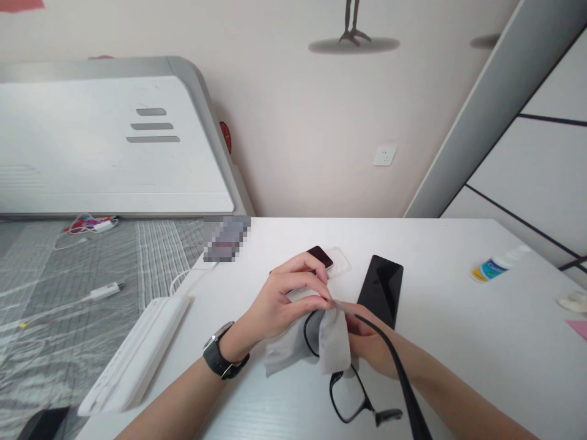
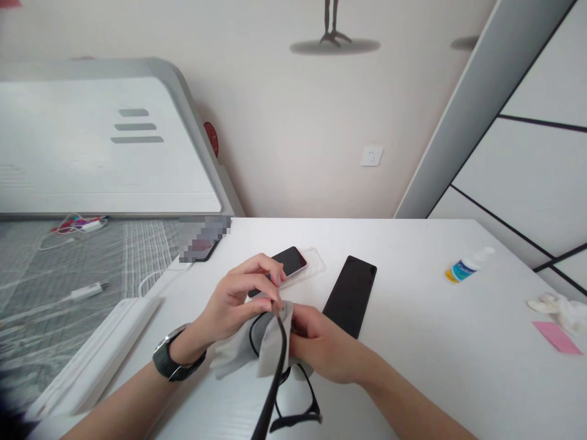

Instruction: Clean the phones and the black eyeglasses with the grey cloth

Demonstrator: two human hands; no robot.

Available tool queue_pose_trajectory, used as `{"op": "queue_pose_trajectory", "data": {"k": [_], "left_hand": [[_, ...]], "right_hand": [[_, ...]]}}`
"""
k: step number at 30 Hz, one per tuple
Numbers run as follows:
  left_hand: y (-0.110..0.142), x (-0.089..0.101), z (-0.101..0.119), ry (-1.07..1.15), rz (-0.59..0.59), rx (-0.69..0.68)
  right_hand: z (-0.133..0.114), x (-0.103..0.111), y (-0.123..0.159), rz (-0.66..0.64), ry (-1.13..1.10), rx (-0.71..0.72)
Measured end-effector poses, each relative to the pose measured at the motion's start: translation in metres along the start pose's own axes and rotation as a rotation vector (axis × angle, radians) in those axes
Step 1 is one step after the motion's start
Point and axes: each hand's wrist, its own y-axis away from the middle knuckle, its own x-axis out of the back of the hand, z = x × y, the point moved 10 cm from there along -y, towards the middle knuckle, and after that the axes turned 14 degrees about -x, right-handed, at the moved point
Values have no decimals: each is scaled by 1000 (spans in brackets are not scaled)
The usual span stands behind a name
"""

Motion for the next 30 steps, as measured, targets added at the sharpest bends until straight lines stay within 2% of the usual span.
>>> {"op": "queue_pose_trajectory", "data": {"k": [2, 7, 9, 13, 18, 19, 21, 24, 25, 27, 30], "left_hand": [[0, -5, 1, 3, -30, -5], [0, -12, 3, 7, -60, -12], [0, -9, 3, 6, -49, -17], [0, -3, 3, -34, -22, -23], [0, -10, 3, -61, -48, -35], [0, -11, 2, -65, -50, -35], [-1, -9, 3, -73, -42, -40], [-1, -3, 4, -96, -20, -53], [-1, -3, 5, -106, -20, -56], [0, -6, 5, -116, -43, -53], [1, -13, 3, -107, -78, -48]], "right_hand": [[-3, -1, -2, 27, 84, 23], [-5, 15, -3, 253, 160, 120], [-3, 14, -3, 249, 169, 99], [-6, 7, -2, 151, 174, 69], [-9, 25, 0, 378, 221, 134], [-7, 25, 0, 389, 237, 136], [-6, 22, -1, 338, 230, 134], [-3, 12, -3, 171, 134, 87], [-4, 11, -3, 152, 105, 73], [-5, 14, -4, 197, 117, 69], [-5, 25, -3, 356, 208, 92]]}}
